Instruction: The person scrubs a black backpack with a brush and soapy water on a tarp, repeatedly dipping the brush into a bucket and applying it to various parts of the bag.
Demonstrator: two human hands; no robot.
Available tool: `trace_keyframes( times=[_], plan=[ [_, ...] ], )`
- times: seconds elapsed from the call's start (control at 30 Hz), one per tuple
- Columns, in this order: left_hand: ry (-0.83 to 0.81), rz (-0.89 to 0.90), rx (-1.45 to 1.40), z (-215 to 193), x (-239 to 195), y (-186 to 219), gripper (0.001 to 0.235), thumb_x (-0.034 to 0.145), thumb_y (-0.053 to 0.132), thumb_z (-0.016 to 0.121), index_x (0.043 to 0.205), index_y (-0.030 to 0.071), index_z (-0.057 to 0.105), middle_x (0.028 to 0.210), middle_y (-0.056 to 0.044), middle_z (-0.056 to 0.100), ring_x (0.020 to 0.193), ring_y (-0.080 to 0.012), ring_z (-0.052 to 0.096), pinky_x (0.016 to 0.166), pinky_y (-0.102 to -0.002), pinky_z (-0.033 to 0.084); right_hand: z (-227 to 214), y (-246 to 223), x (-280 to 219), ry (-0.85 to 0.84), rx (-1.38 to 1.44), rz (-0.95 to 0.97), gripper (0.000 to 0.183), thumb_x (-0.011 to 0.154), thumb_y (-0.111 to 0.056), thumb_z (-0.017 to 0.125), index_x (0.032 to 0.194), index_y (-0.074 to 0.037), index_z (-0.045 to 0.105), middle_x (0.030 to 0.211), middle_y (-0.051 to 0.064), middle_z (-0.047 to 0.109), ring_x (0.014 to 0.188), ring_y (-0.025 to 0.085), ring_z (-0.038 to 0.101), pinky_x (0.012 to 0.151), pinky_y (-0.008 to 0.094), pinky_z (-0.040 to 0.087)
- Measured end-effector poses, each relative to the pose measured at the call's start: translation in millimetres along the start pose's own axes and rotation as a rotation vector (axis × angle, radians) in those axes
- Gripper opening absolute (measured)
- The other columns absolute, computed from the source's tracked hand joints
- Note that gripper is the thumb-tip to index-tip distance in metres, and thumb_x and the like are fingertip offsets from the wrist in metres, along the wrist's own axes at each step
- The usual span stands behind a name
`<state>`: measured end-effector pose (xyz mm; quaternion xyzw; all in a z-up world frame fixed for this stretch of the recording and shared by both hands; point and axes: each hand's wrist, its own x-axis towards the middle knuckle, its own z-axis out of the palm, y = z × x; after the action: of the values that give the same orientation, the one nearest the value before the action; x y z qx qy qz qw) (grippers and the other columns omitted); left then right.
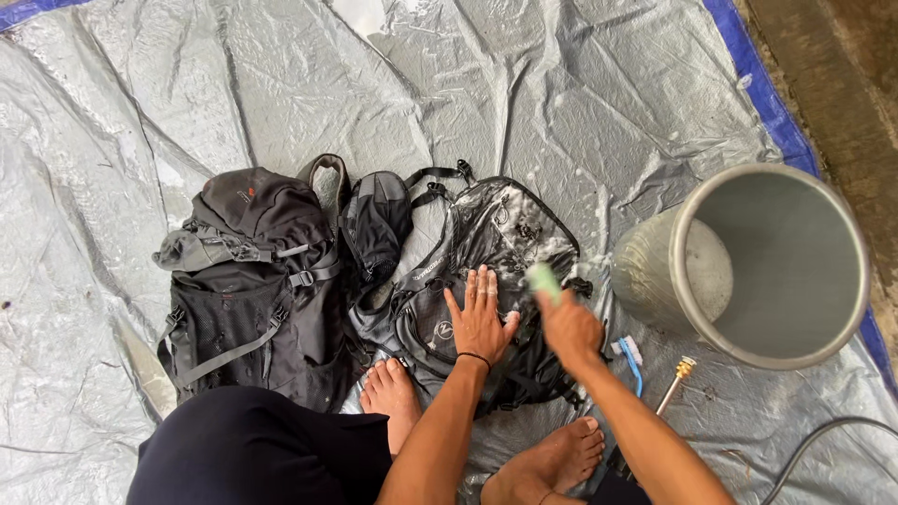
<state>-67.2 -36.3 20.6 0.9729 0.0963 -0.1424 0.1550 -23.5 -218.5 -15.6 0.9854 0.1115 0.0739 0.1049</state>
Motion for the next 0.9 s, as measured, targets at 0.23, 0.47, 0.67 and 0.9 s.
trace_keyframes(
  times=[0.23,0.47,0.67,0.9],
  plan=[
    [0.031,0.001,0.024,0,-1,-6,0.091,0.106,0.071,0.030,0.176,0.016,0.008,0.184,-0.006,0.004,0.169,-0.0312,0.000,0.128,-0.074,0.006,-17,28,62,-0.474,0.268,0.424,0.077,0.103,-0.084,0.037,0.113,-0.016,0.072,0.095,0.021,0.080,0.097,0.047,0.080,0.078,0.059,0.061],
    [0.032,0.014,0.005,9,-12,-15,0.088,0.109,0.067,0.031,0.175,0.014,0.008,0.184,-0.008,0.003,0.168,-0.0329,0.001,0.130,-0.071,0.001,-26,-8,28,-0.286,0.175,-0.216,0.058,0.099,-0.064,0.055,0.110,-0.009,0.069,0.075,0.016,0.076,0.072,0.039,0.079,0.067,0.056,0.062],
    [0.063,-0.002,0.029,9,-25,-12,0.085,0.109,0.062,0.035,0.173,0.010,0.015,0.183,-0.015,0.007,0.168,-0.0354,0.004,0.130,-0.067,0.005,-33,-35,47,-0.422,0.269,0.180,0.063,0.106,-0.066,0.046,0.108,-0.008,0.071,0.087,0.019,0.078,0.087,0.042,0.080,0.075,0.055,0.063],
    [-0.022,-0.033,0.035,15,-26,-12,0.087,0.111,0.064,0.022,0.172,0.003,0.015,0.181,-0.021,0.007,0.168,-0.0383,0.000,0.131,-0.064,0.000,-48,-24,96,-0.458,0.338,0.131,0.071,0.105,-0.069,0.045,0.102,-0.003,0.071,0.092,0.028,0.080,0.097,0.050,0.080,0.082,0.062,0.060]
  ],
)
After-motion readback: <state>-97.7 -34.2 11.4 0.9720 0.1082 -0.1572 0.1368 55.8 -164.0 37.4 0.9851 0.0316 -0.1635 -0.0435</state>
